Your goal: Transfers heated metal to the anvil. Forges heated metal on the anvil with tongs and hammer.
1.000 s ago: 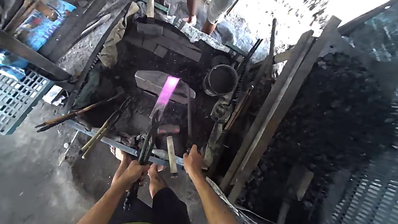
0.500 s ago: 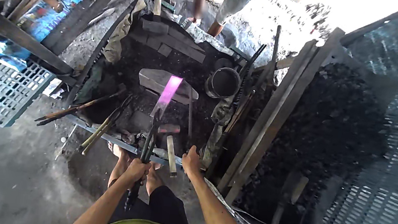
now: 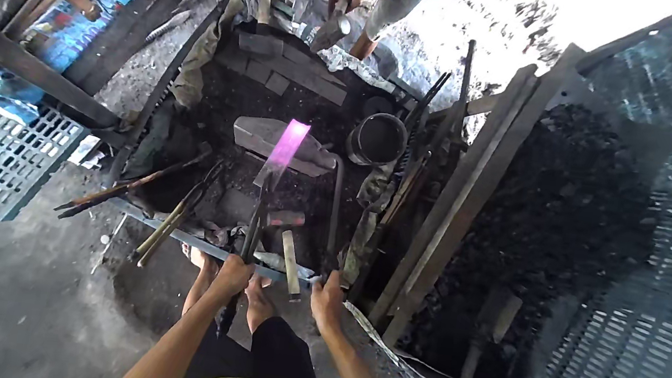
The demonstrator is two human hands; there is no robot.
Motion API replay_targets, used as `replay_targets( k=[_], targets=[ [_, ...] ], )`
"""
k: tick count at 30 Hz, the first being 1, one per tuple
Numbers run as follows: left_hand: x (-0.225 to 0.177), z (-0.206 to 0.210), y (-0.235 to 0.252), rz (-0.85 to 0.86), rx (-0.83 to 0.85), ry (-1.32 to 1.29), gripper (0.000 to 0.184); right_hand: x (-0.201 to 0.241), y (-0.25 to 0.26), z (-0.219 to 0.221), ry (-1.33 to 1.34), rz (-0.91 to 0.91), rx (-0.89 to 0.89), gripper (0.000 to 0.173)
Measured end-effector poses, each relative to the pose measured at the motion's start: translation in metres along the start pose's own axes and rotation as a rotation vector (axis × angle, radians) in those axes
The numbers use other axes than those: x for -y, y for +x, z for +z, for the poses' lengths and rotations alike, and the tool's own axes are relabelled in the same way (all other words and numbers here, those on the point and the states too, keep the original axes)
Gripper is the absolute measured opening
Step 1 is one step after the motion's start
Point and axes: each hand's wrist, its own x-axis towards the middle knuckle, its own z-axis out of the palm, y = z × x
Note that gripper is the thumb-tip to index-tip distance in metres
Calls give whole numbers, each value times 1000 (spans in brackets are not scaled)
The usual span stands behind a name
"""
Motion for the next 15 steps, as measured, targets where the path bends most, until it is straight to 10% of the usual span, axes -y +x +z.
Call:
replay_targets(
  k=[6, 15],
  targets=[
    [1, -20, 44, 252, -94, 222, 65, -59, -5, 15, 99, 68, -22, 51],
    [20, -49, 66, 291, -132, 248, 70, -86, 105, 48, 81, 249, 142, 51]
  ],
)
